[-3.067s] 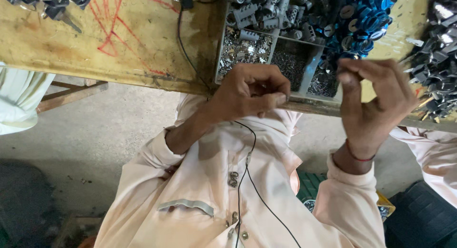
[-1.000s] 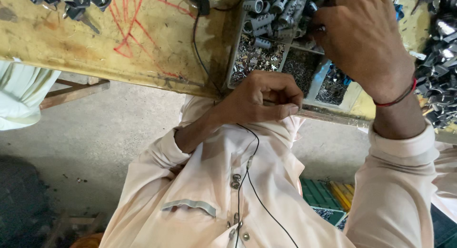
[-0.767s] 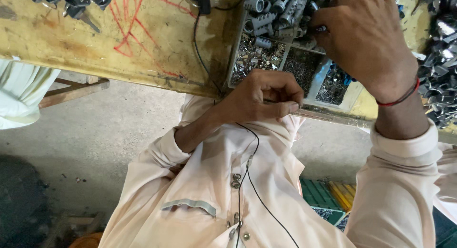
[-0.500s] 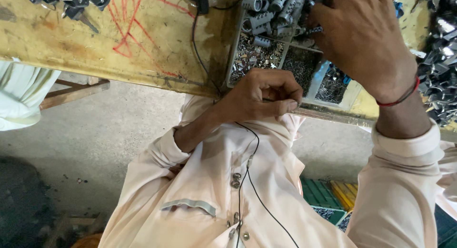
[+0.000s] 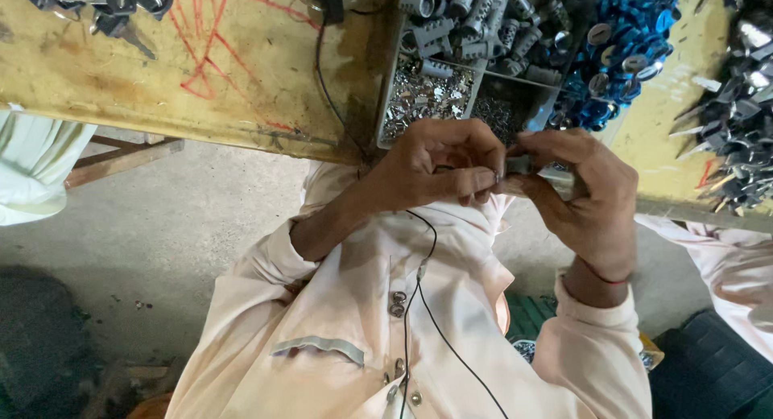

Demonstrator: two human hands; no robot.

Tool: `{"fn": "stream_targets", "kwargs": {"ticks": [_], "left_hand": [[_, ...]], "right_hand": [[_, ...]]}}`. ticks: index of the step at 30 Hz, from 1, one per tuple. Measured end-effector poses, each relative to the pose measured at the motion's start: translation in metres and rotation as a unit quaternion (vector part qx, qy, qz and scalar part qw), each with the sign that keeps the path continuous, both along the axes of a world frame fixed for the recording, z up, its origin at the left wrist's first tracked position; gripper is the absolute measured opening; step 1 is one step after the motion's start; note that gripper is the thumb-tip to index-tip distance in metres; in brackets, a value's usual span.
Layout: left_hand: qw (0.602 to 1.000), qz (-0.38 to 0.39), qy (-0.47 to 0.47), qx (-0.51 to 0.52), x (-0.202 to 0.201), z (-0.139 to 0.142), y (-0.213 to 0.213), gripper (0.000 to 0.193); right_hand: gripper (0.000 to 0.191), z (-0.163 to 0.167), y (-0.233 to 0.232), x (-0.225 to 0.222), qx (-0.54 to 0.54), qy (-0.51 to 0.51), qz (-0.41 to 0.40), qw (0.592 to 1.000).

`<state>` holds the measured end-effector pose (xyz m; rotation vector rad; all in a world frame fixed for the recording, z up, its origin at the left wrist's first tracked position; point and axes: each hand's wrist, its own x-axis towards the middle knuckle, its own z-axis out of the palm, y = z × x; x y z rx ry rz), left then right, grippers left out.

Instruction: The person sits at a workbench and assembles small cylindrical lock components by hand. They pick small metal pins and blue plastic caps from a compartment tray, press the parts into the cylinder body, and set finished assemblies aside, repeating the cycle.

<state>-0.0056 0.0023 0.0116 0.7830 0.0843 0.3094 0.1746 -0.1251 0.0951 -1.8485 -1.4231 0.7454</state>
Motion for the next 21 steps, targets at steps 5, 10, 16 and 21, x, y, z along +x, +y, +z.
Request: {"fn": "stream_targets", "kwargs": {"ticks": [5,10,16,21], "left_hand": [[0.993,-0.022,0.052,-0.099,-0.005,0.006,0.0,0.012],[0.983,0.063,0.173,-0.022,-0.004,0.017,-0.009,0.015],[0.969,0.089,0.231,0.024,-0.007,0.026,-0.013,0.017],[0.959,0.074,0.27,0.038,-0.007,0.03,-0.013,0.02]], "right_hand": [[0.022,-0.033,-0.018,-0.013,0.052,0.257,-0.094,0.96],[0.034,-0.023,-0.012,-0.017,0.084,-0.008,-0.04,0.996],[0.03,-0.019,-0.009,-0.02,0.129,-0.09,-0.009,0.988],[0.033,-0.019,-0.015,-0.017,0.146,-0.179,-0.002,0.973]]}}
